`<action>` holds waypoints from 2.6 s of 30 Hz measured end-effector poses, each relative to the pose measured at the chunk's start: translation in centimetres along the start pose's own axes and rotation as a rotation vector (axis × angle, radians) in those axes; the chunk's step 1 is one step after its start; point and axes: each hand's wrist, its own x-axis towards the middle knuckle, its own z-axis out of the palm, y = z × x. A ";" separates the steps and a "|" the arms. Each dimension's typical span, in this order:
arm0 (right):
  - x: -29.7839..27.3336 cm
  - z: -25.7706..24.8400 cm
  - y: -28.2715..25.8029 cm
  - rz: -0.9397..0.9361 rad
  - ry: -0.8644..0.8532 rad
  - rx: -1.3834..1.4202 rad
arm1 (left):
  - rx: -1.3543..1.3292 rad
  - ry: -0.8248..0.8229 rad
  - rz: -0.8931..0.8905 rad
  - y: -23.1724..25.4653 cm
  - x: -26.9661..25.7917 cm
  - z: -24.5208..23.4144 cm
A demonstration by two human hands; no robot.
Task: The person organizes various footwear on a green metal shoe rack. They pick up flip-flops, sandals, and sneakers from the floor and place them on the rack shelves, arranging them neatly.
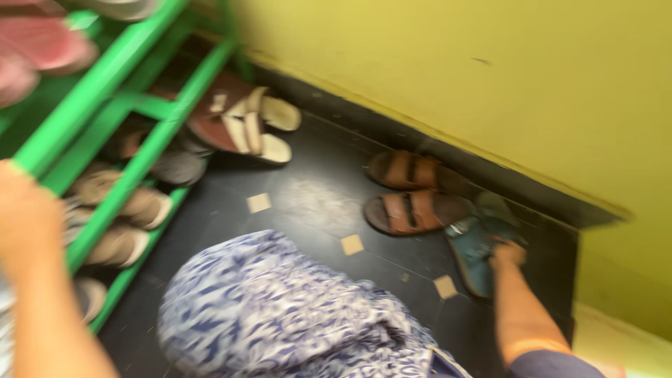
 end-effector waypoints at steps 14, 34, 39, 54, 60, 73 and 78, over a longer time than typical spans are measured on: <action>0.8 -6.0 -13.3 -0.862 0.267 -0.152 | -0.132 0.230 -0.104 1.2 1.9 -4.5; -28.4 13.6 -42.2 -1.040 -0.547 0.694 | -0.111 0.213 -0.186 1.4 2.7 -6.5; -36.0 17.6 -48.5 -1.019 -0.633 0.767 | -0.103 0.242 -0.203 1.6 2.6 -6.4; -53.6 35.3 -57.0 -0.635 -0.940 0.877 | -0.034 0.303 -0.257 1.6 3.4 -6.0; -52.1 32.9 -56.0 -1.433 -0.802 0.427 | -0.022 0.286 -0.250 1.5 3.4 -6.0; -50.9 29.9 -51.6 -1.739 -0.285 0.265 | -0.066 0.257 -0.260 1.8 3.3 -6.3; -49.5 33.5 -53.3 -1.754 -0.226 0.243 | -0.078 0.239 -0.261 1.9 3.2 -6.1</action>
